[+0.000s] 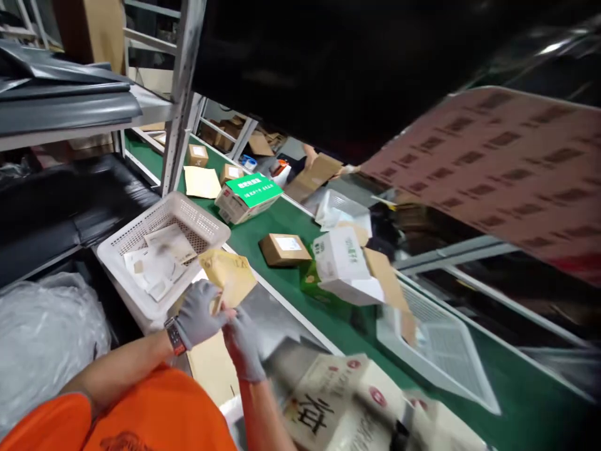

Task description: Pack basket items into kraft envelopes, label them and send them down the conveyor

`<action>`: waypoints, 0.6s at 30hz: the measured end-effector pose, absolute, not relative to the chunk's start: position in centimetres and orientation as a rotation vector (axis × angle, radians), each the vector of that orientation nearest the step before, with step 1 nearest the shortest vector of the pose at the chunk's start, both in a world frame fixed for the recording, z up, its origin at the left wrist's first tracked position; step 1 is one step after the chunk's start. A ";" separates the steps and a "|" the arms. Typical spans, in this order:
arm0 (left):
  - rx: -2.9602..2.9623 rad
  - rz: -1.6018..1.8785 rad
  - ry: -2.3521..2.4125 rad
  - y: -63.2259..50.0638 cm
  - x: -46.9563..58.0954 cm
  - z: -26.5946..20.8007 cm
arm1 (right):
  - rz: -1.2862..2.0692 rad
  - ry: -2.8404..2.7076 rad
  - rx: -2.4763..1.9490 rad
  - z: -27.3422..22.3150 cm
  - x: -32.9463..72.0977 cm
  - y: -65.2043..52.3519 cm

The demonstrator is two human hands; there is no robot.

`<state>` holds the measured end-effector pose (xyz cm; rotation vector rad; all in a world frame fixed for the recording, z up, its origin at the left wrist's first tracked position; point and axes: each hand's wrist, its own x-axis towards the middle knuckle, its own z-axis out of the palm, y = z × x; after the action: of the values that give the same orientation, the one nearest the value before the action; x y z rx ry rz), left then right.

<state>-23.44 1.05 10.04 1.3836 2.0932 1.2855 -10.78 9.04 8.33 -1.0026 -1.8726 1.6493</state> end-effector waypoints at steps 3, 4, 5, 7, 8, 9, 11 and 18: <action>1.448 1.239 2.012 1.8 -22.3 9.5 | 1.756 -1.789 -1.077 6.8 -7.3 8.0; 1.475 1.194 1.988 1.9 -21.9 9.4 | 1.720 -1.781 -1.141 6.5 -5.8 7.8; 1.501 1.143 1.970 1.8 -21.5 9.3 | 1.610 -1.767 -1.226 6.3 -4.2 7.7; 1.542 1.046 1.951 1.6 -20.4 9.2 | 1.186 -1.715 -1.358 6.4 -0.7 7.7; 1.561 0.999 1.944 1.5 -19.7 9.2 | 0.964 -1.700 -1.354 6.6 0.9 7.8; 1.582 0.950 1.933 1.3 -19.0 9.2 | 0.801 -1.723 -1.297 6.9 2.3 8.0; 1.633 0.858 1.905 1.1 -17.4 9.3 | 0.717 -1.911 -1.087 7.6 4.4 8.6; 1.649 0.579 1.844 -0.4 -13.5 9.6 | 1.057 -2.444 -0.656 8.3 8.0 10.9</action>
<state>-13.51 -0.41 9.59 1.6490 1.8440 0.5791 7.98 10.91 8.27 -0.6561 -2.4435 1.0569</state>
